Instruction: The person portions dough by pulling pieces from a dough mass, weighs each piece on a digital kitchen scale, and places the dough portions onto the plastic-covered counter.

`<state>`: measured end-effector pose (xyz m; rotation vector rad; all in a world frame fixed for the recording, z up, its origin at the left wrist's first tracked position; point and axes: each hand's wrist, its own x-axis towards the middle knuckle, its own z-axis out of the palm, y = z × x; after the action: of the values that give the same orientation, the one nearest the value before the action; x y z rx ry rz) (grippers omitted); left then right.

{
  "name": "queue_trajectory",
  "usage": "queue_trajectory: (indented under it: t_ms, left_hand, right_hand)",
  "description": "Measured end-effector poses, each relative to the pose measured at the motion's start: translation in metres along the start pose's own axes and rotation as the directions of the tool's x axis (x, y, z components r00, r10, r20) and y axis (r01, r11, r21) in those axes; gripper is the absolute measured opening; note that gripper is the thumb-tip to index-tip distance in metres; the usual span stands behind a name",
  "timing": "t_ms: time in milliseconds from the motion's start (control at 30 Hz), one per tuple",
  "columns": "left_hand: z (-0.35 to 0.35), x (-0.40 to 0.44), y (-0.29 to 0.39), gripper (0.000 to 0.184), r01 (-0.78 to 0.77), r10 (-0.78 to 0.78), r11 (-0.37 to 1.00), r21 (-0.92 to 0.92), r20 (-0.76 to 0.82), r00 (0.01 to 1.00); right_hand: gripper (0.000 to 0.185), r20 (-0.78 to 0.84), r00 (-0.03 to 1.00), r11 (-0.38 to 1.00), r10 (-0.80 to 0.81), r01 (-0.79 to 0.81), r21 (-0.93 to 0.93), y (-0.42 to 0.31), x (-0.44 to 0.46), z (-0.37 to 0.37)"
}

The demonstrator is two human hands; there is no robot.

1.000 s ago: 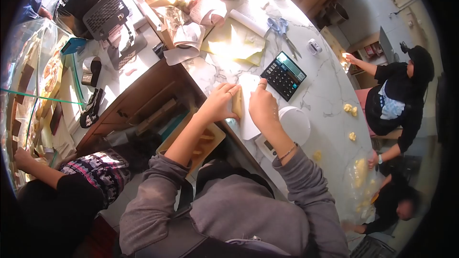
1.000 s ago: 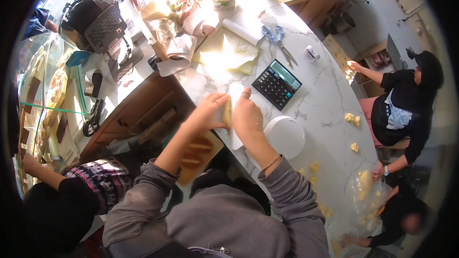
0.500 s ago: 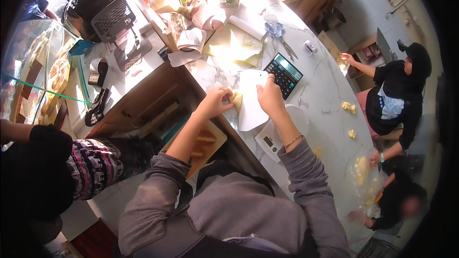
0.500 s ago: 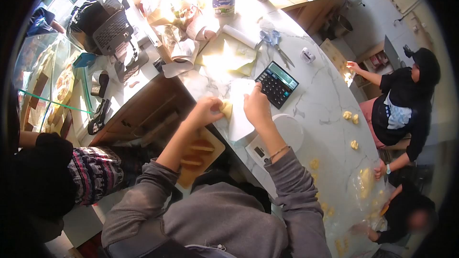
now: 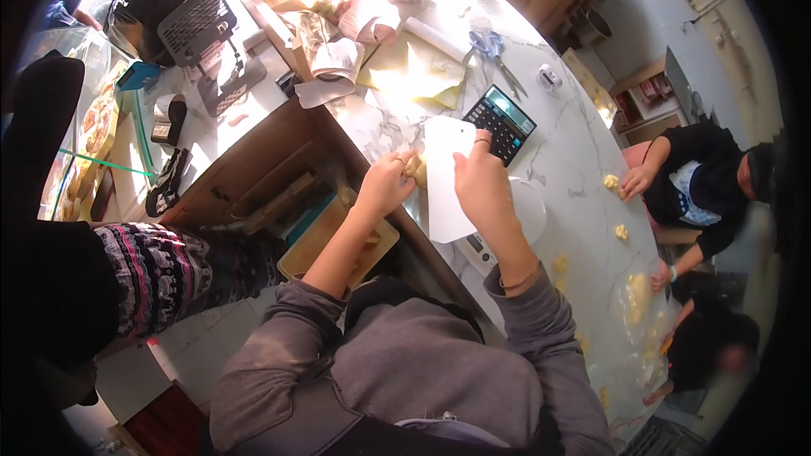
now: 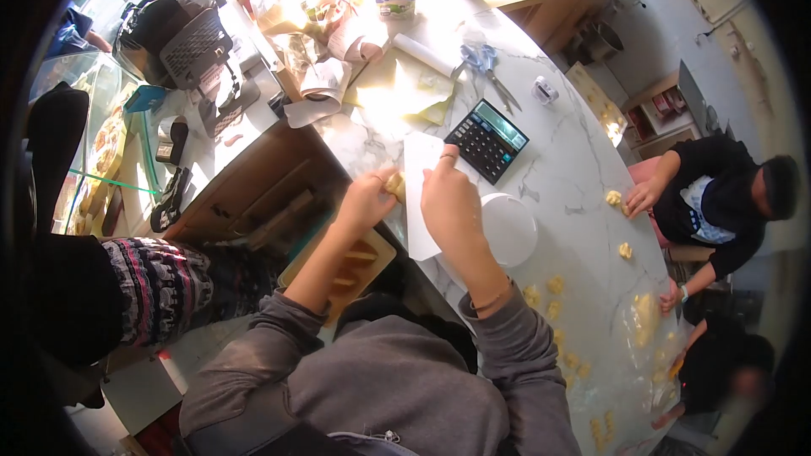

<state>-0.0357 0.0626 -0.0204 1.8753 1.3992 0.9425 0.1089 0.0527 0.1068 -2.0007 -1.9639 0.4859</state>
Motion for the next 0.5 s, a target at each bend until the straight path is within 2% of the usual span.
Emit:
queue_trajectory:
  t_ms: [67, 167, 267, 367, 467, 500]
  left_hand:
    - [0.005, -0.002, -0.008, 0.039, -0.100, 0.104, 0.985, 0.142, -0.027, 0.994]
    - [0.000, -0.006, -0.008, 0.045, -0.124, 0.140, 0.975, 0.185, -0.074, 0.987]
    - [0.003, -0.007, -0.019, 0.045, -0.198, 0.201, 0.974, 0.106, -0.014, 0.980]
    - [0.004, -0.004, -0.003, 0.046, -0.148, 0.146, 0.984, 0.104, 0.024, 0.989]
    - [0.017, 0.003, -0.023, 0.044, -0.116, 0.118, 0.993, -0.034, 0.042, 0.992]
    - [0.016, 0.005, -0.023, 0.043, -0.118, 0.119, 0.993, -0.028, 0.046, 0.992]
  right_hand:
    - [0.038, 0.035, 0.999, 1.000, -0.011, 0.012, -0.014, 0.003, 0.005, 0.016]
    - [0.041, 0.088, 0.996, 0.997, 0.005, 0.002, -0.078, -0.001, 0.009, 0.030]
    - [0.040, 0.147, 0.989, 0.988, -0.021, 0.043, -0.149, -0.009, 0.008, 0.033]
    - [0.038, 0.216, 0.976, 0.974, 0.013, 0.037, -0.223, -0.020, 0.010, 0.041]
    - [0.040, 0.164, 0.986, 0.980, -0.042, 0.073, -0.187, -0.019, 0.017, 0.048]
    - [0.041, 0.176, 0.984, 0.983, -0.026, 0.057, -0.176, -0.021, 0.020, 0.047]
